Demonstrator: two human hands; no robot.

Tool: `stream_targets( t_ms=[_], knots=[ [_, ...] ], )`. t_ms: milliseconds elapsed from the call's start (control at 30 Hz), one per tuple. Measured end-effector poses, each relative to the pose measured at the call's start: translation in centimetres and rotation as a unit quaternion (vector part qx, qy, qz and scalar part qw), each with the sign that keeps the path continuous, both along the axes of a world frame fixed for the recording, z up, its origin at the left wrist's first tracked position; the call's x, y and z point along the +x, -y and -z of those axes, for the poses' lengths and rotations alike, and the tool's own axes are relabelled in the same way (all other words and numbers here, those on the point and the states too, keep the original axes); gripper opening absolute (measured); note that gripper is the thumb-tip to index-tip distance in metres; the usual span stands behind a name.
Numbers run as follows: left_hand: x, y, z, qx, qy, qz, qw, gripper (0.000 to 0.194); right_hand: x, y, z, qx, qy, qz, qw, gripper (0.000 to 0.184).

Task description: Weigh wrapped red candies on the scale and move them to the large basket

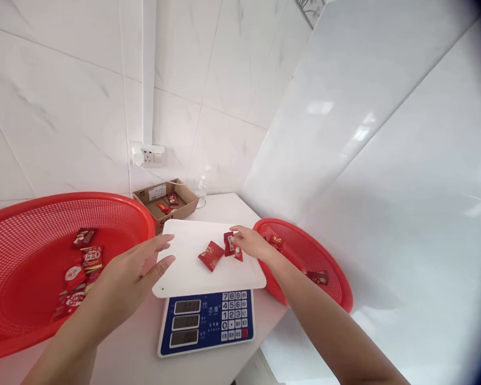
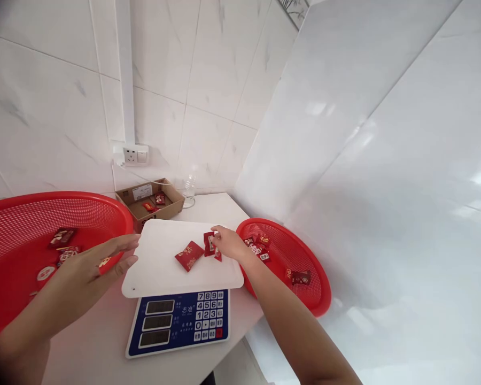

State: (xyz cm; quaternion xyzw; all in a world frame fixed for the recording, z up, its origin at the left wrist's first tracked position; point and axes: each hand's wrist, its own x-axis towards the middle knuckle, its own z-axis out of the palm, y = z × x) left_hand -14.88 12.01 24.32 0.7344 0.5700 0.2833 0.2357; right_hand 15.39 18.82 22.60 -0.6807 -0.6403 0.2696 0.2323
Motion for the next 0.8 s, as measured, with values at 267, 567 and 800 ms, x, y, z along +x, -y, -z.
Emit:
stream_targets(
  t_ms=[267,567,800],
  knots=[
    [-0.1,0.0,0.2,0.019,-0.012,0.013,1.0,0.049,-3.5,1.8,0.2,-0.008,0.132,-0.189,0.973,0.059],
    [0.1,0.0,0.3,0.036,-0.02,0.022,0.999,0.048,-4.5,1.3,0.6,0.072,0.213,-0.183,0.957,0.03],
    [0.2,0.0,0.2,0.014,-0.035,0.026,0.999,0.048,-4.6,2.6,-0.5,0.066,0.084,-0.169,0.98,0.026]
  ],
)
